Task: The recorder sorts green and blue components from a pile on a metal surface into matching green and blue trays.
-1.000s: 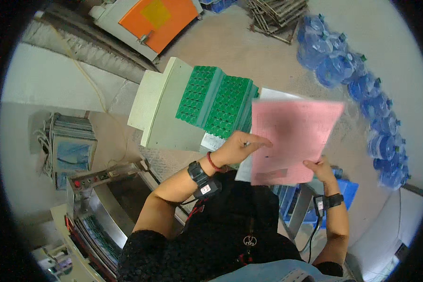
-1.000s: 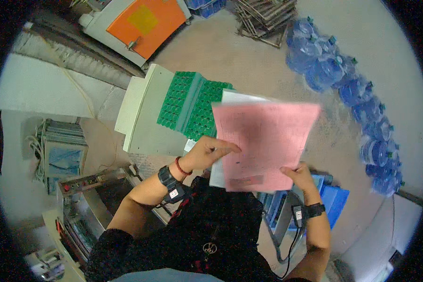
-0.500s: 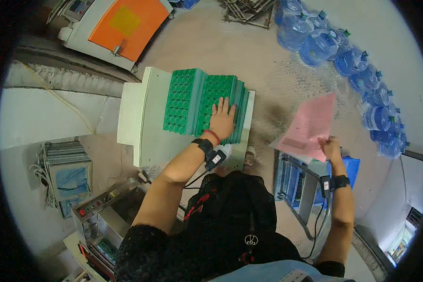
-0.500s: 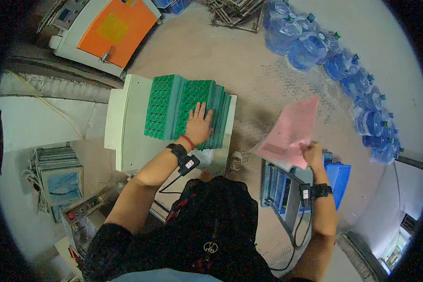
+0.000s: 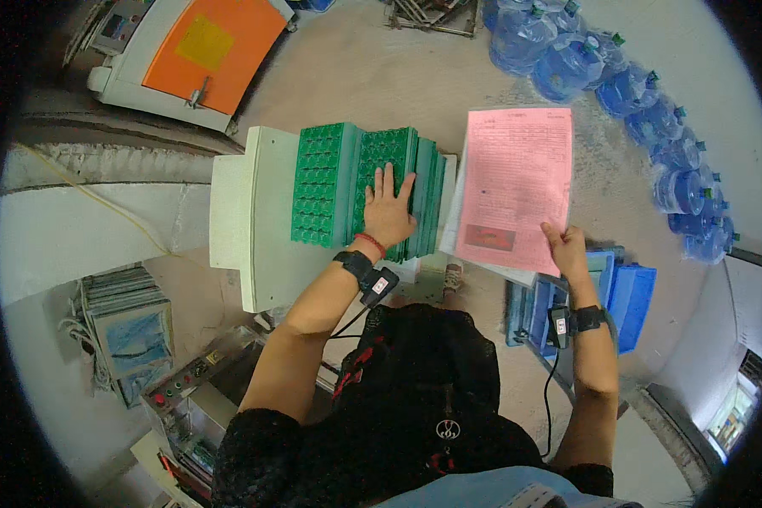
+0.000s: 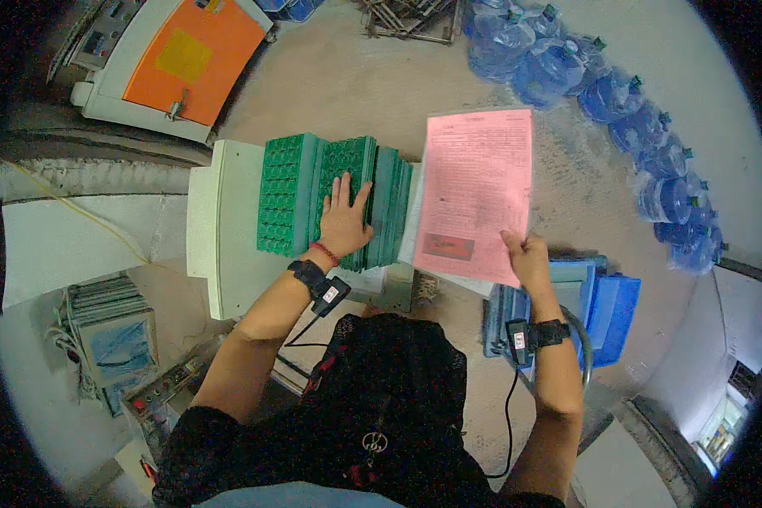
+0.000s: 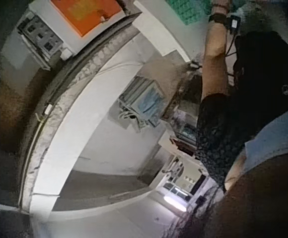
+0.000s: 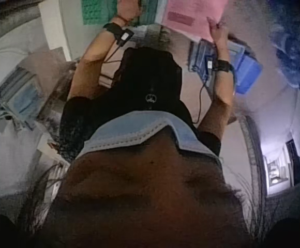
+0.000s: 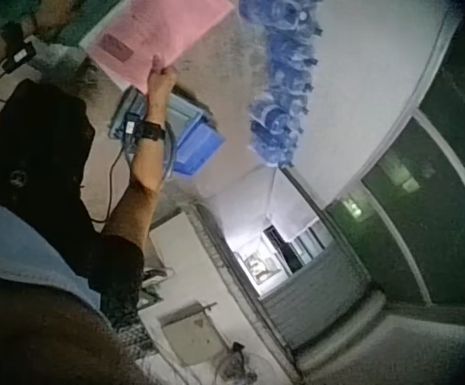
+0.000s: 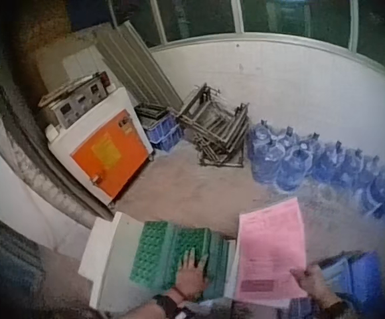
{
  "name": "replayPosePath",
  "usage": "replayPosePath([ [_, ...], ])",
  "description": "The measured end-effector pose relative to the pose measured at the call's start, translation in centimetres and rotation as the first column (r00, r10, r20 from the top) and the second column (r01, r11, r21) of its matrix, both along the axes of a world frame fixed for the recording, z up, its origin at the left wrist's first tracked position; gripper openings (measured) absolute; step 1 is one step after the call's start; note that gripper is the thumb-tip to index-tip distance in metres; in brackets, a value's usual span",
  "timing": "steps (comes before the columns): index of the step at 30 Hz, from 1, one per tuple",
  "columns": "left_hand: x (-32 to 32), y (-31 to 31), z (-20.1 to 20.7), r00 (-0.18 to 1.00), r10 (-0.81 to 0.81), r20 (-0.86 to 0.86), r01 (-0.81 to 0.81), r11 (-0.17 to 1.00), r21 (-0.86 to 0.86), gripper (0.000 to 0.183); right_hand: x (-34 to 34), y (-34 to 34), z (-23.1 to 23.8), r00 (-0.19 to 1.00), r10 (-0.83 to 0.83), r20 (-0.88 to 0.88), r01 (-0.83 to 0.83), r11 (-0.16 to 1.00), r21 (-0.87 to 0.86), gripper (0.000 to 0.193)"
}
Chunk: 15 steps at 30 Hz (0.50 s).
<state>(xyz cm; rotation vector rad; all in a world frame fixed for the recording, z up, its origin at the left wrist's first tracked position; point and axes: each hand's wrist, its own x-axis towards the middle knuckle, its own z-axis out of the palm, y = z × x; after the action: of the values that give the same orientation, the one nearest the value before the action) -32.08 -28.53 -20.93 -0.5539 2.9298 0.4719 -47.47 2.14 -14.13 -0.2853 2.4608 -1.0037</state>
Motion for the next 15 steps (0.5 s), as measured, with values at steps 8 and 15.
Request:
replayPosePath([
  [8, 0.5, -1.7, 3.1, 1.0, -0.001, 0.015, 0.0, 0.997, 0.079, 0.084, 1.7, -4.2, -4.0, 0.982, 0.078, 0.172, -0.056, 0.99, -0.129, 0.027],
  [15, 0.6, -1.3, 3.0, 0.999, -0.023, 0.044, 0.019, 0.996, 0.088, 0.084, 2.7, -7.1, -8.4, 0.965, 0.258, -0.051, -0.263, 0.956, -0.13, 0.033],
])
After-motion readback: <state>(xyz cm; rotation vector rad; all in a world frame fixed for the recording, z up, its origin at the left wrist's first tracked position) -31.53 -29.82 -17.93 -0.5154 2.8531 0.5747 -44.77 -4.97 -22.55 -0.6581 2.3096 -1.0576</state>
